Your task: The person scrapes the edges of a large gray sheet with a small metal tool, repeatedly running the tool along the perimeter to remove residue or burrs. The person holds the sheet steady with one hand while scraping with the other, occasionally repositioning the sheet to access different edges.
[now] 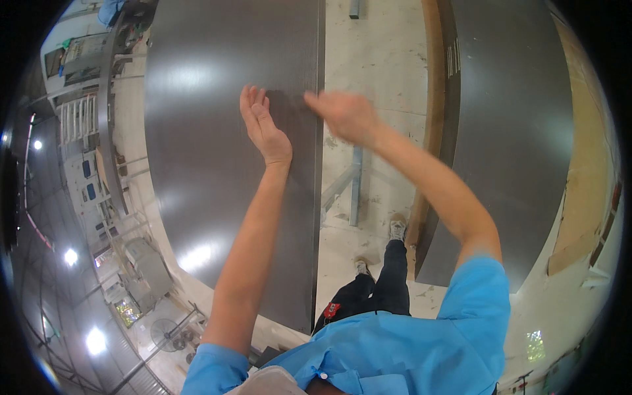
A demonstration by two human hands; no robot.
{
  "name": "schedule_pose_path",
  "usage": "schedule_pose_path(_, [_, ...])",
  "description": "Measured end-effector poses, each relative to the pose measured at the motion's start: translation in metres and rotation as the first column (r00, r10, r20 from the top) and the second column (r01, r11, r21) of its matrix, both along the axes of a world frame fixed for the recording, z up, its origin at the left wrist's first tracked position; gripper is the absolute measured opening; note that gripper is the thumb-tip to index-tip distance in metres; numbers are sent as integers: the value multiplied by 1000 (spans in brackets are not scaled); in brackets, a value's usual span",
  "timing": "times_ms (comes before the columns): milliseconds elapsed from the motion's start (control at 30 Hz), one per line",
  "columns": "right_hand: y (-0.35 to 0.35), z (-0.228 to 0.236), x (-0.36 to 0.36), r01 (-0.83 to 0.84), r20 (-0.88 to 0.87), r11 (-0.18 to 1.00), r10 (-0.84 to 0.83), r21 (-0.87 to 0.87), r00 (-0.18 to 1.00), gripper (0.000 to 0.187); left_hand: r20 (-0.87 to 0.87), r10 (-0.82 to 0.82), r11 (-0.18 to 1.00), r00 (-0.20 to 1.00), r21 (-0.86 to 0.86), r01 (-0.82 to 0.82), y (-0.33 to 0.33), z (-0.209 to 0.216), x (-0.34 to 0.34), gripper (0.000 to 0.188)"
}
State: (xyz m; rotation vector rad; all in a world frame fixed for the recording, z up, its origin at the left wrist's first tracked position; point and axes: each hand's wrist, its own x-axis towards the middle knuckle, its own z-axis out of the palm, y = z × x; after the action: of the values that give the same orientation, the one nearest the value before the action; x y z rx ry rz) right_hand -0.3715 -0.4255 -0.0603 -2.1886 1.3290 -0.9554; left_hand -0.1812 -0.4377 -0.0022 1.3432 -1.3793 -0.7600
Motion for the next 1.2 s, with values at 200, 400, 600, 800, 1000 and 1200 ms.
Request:
schedule_pose_path(200, [-68,28,-7,195,130,950,-167,-245,977,35,-114,4,1000,993,-2,-4,-3,2,4,63])
schedule_pose_path(400, [-75,13,-12,140,-60,973,-154,-183,986,33,-326,-27,999,945,30,39,-8,-2,18,65])
schedule_pose_path(600, [89,13,30,-85,-13,986,84,-141,996,44,-435,-75,990,897,74,119,-13,-4,27,65])
schedule_pose_path(800, [175,27,46,-464,-83,885,459,-40,884,47,-389,-71,990,918,86,113,-13,-2,25,61])
schedule_pose_path(1000, [-40,-15,-28,282,251,956,-256,-76,934,32,-263,-68,989,962,109,100,-10,3,17,59])
schedule_pose_path(1200, [-247,-14,-66,517,302,847,-464,-126,833,27,-204,-64,992,977,91,84,-10,3,16,60])
